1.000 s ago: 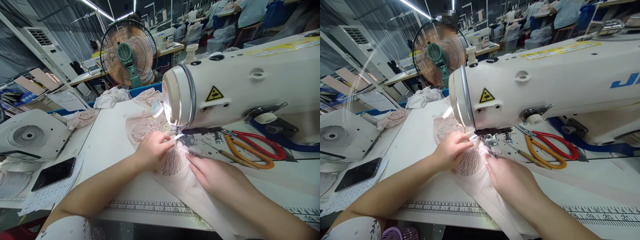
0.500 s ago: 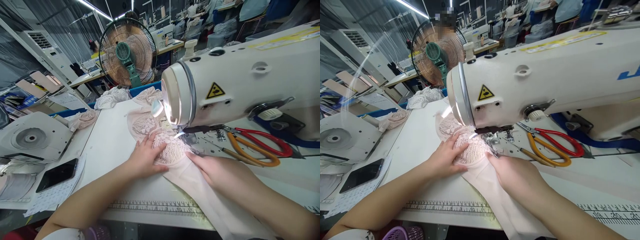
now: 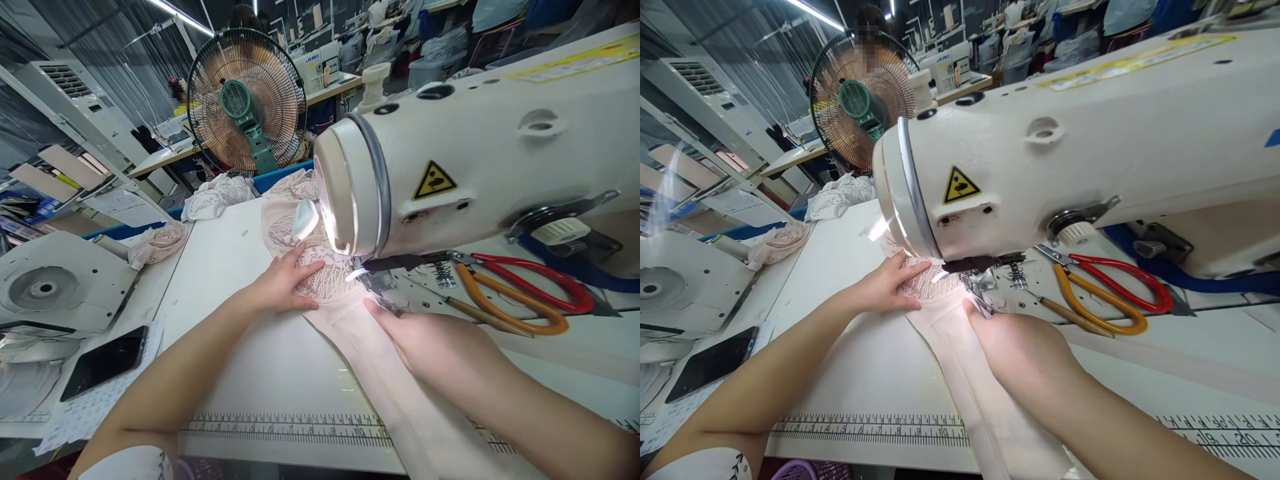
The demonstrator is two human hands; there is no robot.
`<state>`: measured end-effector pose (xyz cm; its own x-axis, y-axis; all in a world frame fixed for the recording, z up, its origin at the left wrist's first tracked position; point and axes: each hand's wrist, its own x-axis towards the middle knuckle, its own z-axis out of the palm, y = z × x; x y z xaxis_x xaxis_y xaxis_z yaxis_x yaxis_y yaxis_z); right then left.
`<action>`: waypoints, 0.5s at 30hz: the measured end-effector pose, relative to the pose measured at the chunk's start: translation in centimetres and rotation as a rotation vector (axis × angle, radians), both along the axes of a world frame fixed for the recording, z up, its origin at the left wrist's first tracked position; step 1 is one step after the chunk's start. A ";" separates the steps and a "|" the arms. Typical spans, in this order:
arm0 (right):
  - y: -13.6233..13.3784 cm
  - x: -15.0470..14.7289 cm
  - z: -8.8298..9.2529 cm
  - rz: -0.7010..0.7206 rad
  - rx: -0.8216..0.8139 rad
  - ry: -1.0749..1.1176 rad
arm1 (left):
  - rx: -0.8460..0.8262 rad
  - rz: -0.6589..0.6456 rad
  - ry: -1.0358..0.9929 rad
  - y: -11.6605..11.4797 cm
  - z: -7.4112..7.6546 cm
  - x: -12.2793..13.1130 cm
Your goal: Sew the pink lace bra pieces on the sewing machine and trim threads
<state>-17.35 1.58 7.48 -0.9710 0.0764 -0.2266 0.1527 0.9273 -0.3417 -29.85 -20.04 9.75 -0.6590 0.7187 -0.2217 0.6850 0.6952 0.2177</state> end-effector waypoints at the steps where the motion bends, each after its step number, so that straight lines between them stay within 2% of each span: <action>1: -0.2 0.0 0.5 -0.034 -0.018 -0.090 | 0.003 -0.003 0.005 0.0 0.0 -0.4; 3: -0.5 -0.1 1.3 -0.108 -0.072 -0.218 | 0.001 0.003 0.019 0.0 0.0 -1.2; 5: -0.5 0.0 1.6 -0.131 -0.097 -0.213 | 0.007 -0.008 0.041 0.0 0.0 -1.8; 10: 0.3 0.4 0.5 0.025 -0.051 -0.027 | 0.063 -0.063 0.069 0.0 -0.2 -3.1; 13: 0.8 0.7 -0.4 0.062 -0.025 0.013 | 0.098 -0.097 0.039 0.1 -0.2 -3.8; 15: 0.9 0.9 -0.8 0.084 -0.025 0.050 | 0.091 -0.076 0.014 0.3 -0.1 -4.2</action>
